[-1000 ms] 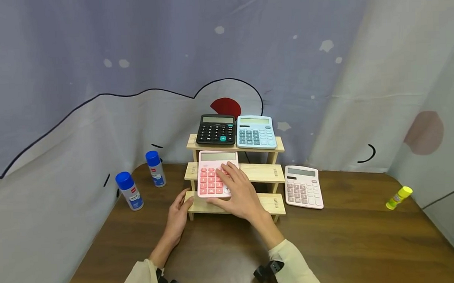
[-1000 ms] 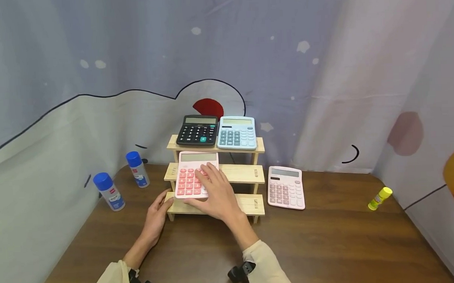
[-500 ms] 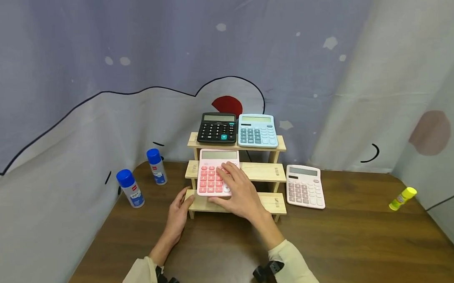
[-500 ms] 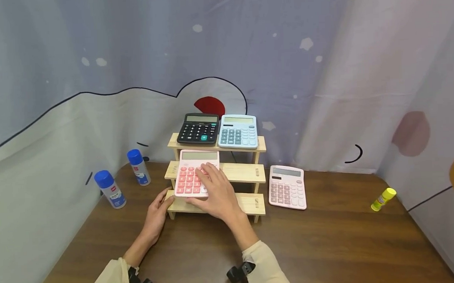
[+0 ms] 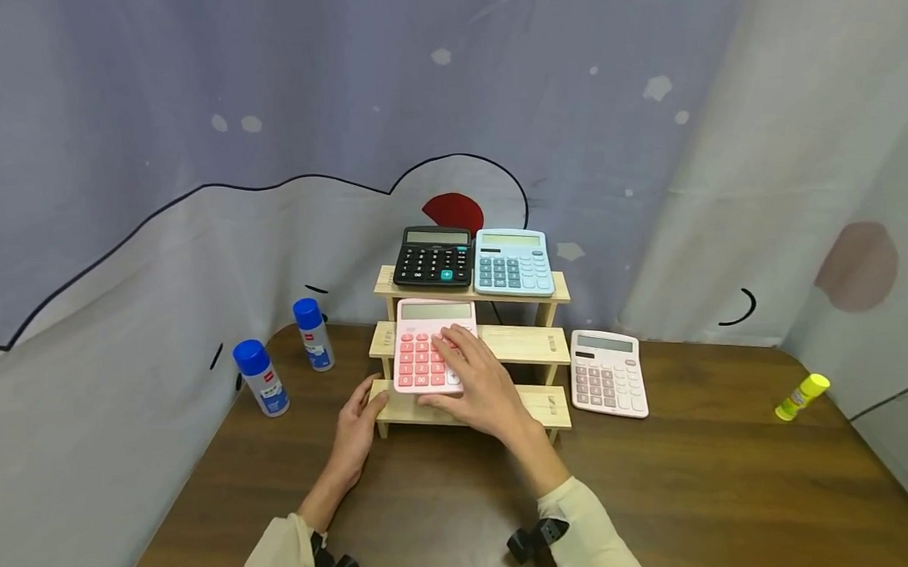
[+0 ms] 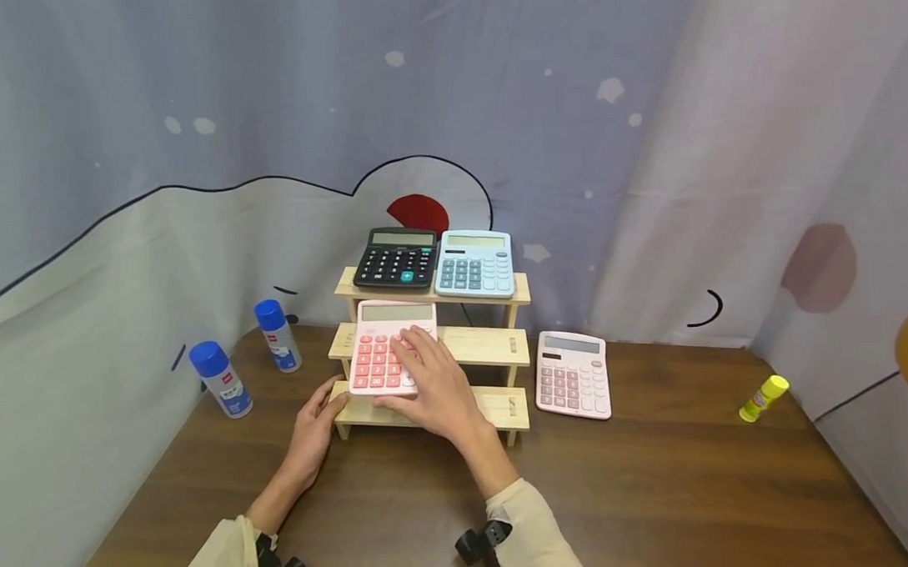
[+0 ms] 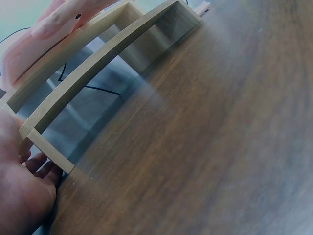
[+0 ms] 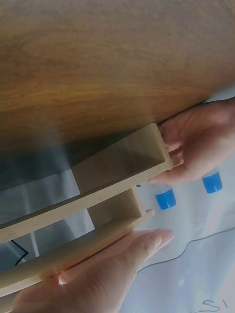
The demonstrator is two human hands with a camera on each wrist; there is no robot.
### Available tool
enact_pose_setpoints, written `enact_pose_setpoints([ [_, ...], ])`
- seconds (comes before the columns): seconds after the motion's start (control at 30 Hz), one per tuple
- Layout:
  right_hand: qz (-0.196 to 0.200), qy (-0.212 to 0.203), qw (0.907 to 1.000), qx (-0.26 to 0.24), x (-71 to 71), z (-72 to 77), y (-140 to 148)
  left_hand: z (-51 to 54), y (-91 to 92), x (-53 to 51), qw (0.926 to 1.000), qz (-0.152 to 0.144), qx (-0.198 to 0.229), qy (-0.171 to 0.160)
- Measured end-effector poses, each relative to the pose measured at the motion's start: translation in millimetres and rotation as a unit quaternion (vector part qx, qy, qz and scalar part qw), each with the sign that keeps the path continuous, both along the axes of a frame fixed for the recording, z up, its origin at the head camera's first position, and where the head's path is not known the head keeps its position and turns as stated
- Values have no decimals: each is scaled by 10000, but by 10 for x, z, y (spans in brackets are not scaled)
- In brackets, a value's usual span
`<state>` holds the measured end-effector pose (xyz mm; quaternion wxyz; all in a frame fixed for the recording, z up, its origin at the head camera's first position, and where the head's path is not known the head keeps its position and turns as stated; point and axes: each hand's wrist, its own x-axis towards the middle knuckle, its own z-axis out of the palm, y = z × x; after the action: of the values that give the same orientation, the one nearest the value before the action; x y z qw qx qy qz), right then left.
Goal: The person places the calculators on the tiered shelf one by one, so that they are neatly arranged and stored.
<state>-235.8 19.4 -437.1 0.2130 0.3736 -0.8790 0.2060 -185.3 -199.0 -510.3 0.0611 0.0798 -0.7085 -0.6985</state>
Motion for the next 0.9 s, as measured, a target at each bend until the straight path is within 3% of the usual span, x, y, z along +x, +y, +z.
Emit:
enact_pose_setpoints([
  [0.57,-187,342,9992,-43,91,-4,-150,9,-7,-11,9999,-86,-66,78],
  [0.9,153,306,9994,-98,39,-9,-83,-3,-5,-19,9999,-26,-113,53],
])
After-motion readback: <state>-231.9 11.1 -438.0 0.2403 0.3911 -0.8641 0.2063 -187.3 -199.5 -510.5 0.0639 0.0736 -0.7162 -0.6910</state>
